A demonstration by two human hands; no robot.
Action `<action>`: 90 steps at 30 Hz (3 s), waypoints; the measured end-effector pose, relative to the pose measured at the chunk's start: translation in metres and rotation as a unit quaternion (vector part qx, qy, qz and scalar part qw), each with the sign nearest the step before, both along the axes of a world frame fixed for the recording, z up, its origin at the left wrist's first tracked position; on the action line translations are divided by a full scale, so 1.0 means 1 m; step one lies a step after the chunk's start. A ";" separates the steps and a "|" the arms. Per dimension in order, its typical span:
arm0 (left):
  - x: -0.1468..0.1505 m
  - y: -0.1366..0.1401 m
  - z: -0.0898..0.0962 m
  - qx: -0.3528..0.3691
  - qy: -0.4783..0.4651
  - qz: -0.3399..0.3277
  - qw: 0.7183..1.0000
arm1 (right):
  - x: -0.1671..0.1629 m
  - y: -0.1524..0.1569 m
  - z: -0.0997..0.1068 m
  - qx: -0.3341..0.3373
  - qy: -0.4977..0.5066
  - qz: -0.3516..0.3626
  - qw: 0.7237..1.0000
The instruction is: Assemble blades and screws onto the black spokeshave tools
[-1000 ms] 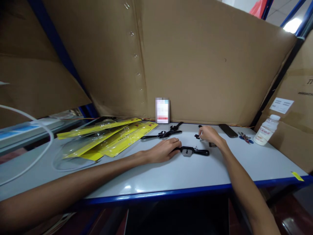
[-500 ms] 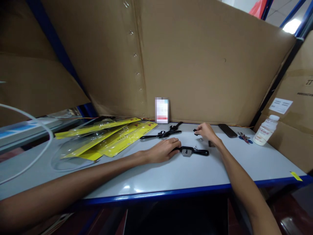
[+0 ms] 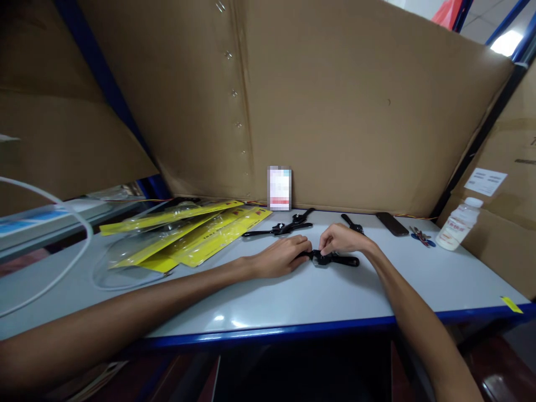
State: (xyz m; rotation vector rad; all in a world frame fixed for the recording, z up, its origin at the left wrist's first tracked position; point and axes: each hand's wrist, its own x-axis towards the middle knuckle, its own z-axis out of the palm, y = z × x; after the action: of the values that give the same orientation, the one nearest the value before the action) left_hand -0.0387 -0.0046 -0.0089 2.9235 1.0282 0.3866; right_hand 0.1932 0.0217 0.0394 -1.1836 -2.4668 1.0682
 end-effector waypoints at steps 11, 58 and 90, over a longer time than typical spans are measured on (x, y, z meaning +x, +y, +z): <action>0.000 0.000 -0.001 0.006 -0.012 -0.009 1.000 | 0.025 0.016 0.010 0.198 -0.042 -0.196 0.959; -0.001 0.002 -0.001 -0.005 -0.031 -0.026 0.999 | -0.014 -0.025 0.001 0.177 -0.062 0.032 0.982; 0.000 0.002 -0.002 0.006 -0.022 -0.019 1.000 | -0.012 -0.035 0.013 0.107 -0.105 0.003 0.989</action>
State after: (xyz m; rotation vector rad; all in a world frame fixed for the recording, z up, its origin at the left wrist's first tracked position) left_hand -0.0388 -0.0021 -0.0113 2.9257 0.9666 0.4558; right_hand 0.1810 -0.0136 0.0527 -1.2769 -2.6627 0.6867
